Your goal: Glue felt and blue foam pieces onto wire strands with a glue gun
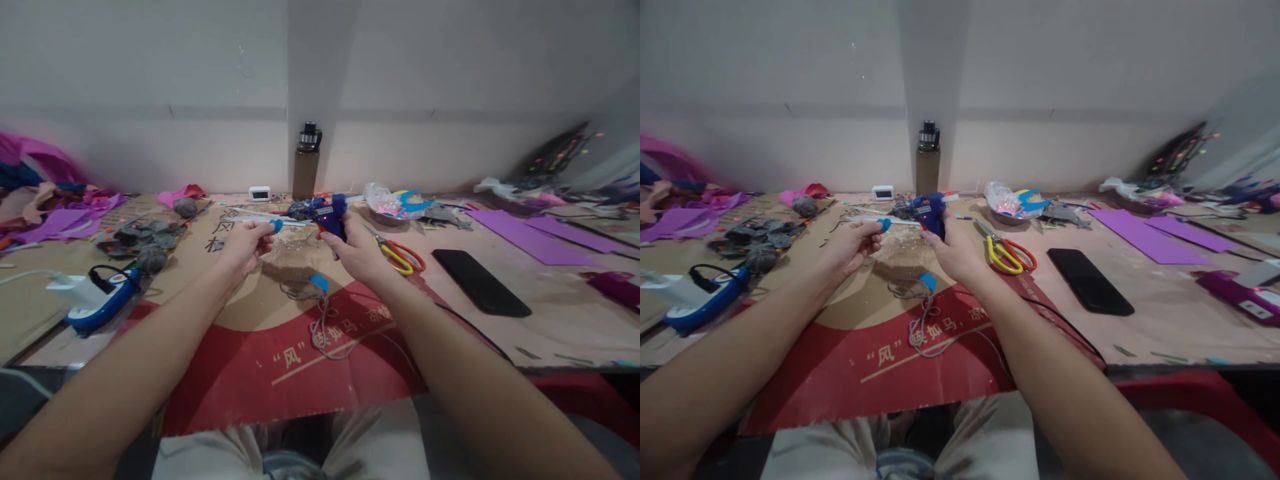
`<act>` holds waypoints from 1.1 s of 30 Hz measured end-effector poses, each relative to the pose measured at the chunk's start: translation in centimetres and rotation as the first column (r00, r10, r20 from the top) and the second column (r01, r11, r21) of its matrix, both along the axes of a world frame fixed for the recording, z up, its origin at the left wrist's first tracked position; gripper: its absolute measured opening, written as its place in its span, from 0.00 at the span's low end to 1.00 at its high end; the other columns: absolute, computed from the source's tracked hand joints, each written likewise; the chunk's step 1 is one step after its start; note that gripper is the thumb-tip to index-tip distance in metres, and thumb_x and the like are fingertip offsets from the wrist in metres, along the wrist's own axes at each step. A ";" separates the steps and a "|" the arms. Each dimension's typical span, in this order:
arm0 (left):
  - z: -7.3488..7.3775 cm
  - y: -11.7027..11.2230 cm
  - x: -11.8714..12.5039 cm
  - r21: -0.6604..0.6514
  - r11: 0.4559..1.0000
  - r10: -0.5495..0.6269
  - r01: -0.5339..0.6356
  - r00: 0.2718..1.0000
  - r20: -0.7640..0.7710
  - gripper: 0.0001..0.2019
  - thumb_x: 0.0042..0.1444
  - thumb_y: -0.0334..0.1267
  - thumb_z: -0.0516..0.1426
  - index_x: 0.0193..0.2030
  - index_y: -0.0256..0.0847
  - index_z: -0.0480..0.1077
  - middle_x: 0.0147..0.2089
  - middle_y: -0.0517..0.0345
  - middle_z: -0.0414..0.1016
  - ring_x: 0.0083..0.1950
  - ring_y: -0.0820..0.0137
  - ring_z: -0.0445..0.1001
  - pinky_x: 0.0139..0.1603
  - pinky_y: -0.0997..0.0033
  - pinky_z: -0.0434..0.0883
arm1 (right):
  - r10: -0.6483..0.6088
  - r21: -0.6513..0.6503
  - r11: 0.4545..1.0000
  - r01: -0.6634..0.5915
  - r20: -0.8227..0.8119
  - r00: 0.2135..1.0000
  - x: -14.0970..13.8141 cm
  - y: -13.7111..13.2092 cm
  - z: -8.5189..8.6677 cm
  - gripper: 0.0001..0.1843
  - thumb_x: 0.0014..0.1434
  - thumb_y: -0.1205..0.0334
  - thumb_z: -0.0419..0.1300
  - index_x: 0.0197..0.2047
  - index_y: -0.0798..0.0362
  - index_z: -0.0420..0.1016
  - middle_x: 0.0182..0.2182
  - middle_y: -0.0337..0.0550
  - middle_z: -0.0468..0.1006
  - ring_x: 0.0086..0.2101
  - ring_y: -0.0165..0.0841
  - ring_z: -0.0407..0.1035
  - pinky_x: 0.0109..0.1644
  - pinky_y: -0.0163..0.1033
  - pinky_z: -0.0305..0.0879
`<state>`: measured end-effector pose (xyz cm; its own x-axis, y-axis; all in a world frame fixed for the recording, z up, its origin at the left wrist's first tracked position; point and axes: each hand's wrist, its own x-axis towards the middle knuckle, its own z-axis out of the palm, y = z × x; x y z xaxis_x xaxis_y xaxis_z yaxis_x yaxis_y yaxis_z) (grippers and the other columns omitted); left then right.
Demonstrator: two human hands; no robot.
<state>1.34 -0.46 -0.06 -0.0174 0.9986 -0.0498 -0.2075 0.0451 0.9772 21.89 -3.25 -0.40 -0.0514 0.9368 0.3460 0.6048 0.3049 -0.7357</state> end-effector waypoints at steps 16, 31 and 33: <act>-0.2 0.1 -0.2 0.054 0.998 0.025 -0.027 0.999 0.034 0.06 0.47 0.28 0.61 0.26 0.36 0.66 0.22 0.63 0.65 0.22 0.80 0.63 0.23 0.79 0.62 | 0.146 0.194 0.971 -0.141 -0.016 0.989 -0.2 -0.4 -0.5 0.17 0.59 0.60 0.55 0.52 0.49 0.66 0.46 0.49 0.74 0.50 0.45 0.68 0.49 0.55 0.69; 0.0 -0.2 0.0 0.100 0.995 0.025 -0.026 1.000 0.010 0.07 0.47 0.29 0.61 0.26 0.38 0.66 0.20 0.64 0.65 0.20 0.80 0.62 0.21 0.80 0.60 | 0.105 0.222 0.968 -0.116 0.061 0.993 -0.2 -0.3 -0.3 0.22 0.59 0.62 0.55 0.57 0.52 0.63 0.48 0.51 0.74 0.47 0.45 0.70 0.53 0.54 0.65; 0.1 -0.2 0.0 0.107 0.994 0.022 -0.023 1.000 0.005 0.07 0.47 0.29 0.61 0.26 0.37 0.66 0.20 0.64 0.65 0.20 0.80 0.62 0.21 0.80 0.60 | 0.114 0.239 0.963 -0.124 0.056 0.992 -0.2 -0.3 -0.4 0.23 0.59 0.62 0.55 0.58 0.51 0.62 0.49 0.51 0.74 0.48 0.45 0.69 0.54 0.54 0.65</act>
<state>1.35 -0.71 0.01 -0.0400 0.9976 0.0573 -0.2112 -0.0645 0.9753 21.72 -3.53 -0.78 -0.1766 0.8118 0.5566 0.5818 0.5422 -0.6062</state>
